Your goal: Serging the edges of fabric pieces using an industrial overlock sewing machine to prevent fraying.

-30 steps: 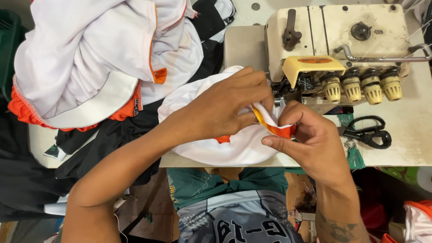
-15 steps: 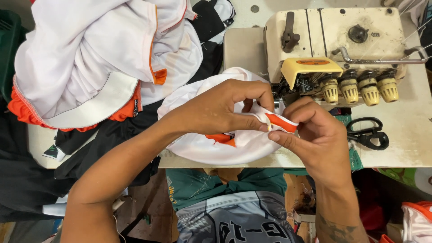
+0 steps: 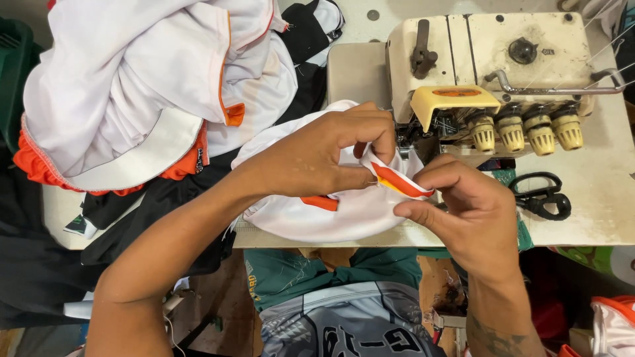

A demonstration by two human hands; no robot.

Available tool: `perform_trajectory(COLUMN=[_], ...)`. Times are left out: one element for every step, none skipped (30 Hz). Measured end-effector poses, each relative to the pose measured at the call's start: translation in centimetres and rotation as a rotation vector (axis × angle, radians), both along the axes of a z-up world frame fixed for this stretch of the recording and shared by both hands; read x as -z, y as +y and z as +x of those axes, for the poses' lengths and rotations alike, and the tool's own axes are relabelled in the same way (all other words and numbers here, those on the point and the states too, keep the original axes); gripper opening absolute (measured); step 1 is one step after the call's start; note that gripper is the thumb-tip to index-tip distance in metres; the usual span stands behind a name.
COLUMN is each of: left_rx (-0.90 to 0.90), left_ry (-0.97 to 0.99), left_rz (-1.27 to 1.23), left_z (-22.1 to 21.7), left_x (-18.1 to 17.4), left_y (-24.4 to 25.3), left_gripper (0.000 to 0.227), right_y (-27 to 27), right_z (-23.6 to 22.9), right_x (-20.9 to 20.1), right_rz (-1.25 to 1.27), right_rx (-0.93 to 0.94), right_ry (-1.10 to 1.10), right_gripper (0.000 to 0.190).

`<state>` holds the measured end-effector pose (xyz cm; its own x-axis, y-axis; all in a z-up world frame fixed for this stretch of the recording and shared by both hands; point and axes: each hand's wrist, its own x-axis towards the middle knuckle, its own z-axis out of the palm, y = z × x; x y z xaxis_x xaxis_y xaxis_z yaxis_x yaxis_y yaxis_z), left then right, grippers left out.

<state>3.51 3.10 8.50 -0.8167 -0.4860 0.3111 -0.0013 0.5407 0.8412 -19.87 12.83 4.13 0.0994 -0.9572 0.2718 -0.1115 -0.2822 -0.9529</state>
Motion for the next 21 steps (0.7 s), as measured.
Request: perform_trajectory(left_rx=[-0.001,-0.002,-0.002,-0.009,-0.016,-0.013,0.009,0.032,0.035,0.107,0.179,0.182,0.204,0.224,0.225,0.210,0.194,0.195,0.101,0.005,0.004], left_ry=[-0.009,-0.018,-0.018,-0.065,-0.112,-0.112,-0.087,-0.063,-0.064,0.024,0.113,0.111,0.124,0.135,0.133,0.151,0.168,0.167,0.201,0.232,0.230], left_rz=[-0.001,-0.002,-0.001,-0.016,-0.031,-0.031,-0.112,-0.194,-0.194,-0.174,-0.154,-0.153,-0.061,0.028,0.026,0.046,0.067,0.070,0.112,0.150,0.150], left_z=[0.0,0.0,0.1,0.1,0.2,0.3,0.3,0.4,0.6,0.8,1.0,0.9,0.8,0.6,0.6,0.5,0.3,0.2,0.1,0.0,-0.8], left_x=[0.0,-0.1,-0.2,-0.4,-0.6,-0.8,-1.1,-1.3,-1.9,-2.5,-3.1,-2.9,-2.6,-2.4,-2.3,-2.1,-1.8,-1.2,-0.5,0.0,0.7], left_y=[0.0,0.0,0.1,0.1,0.1,0.1,0.0,0.0,0.2,0.3,0.5,0.6,0.7,0.9,1.0,1.1,1.2,1.6,1.9,2.3,3.5], left_gripper=[0.021,0.023,0.023,0.020,0.022,0.022,0.014,0.015,0.015,0.014,0.017,0.017,0.015,0.013,0.013,0.011,0.008,0.008,0.016,0.024,0.024], right_y=[0.0,0.0,0.0,-0.1,-0.1,-0.1,-0.2,-0.2,-0.4,-0.6,-0.8,-1.1,-1.4,-1.7,-1.8,-1.8,-1.8,-1.7,-1.7,-1.8,-1.6], right_z=[0.1,0.3,0.3,0.3,0.2,0.2,0.2,0.2,0.1,0.0,-0.1,-0.1,-0.1,-0.1,0.0,0.1,0.1,0.3,0.4,0.6,0.5], right_x=[-0.3,-0.7,-0.8,-0.9,-0.9,-1.1,-1.3,-1.5,-1.8,-2.0,-2.3,-2.2,-2.0,-1.9,-1.9,-1.8,-1.7,-2.0,-2.4,-2.8,-2.6], right_rz=[-0.025,-0.050,-0.049,-0.061,-0.073,-0.073,-0.097,-0.121,-0.121,-0.141,-0.162,-0.161,-0.202,-0.245,-0.247,-0.267,-0.287,-0.284,-0.322,-0.363,-0.363], right_rx=[-0.003,-0.006,-0.006,-0.002,0.003,0.006,-0.002,-0.010,-0.007,-0.039,-0.071,-0.068,-0.092,-0.119,-0.117,-0.100,-0.083,-0.081,-0.088,-0.096,-0.096], right_ry=[0.044,0.088,0.087,0.105,0.122,0.122,0.169,0.216,0.214,0.285,0.355,0.354,0.410,0.467,0.466,0.455,0.444,0.443,0.397,0.349,0.347], right_gripper=[0.024,0.021,0.021,0.020,0.019,0.019,0.016,0.014,0.014,0.018,0.023,0.023,0.025,0.027,0.027,0.022,0.018,0.018,0.009,0.003,0.003])
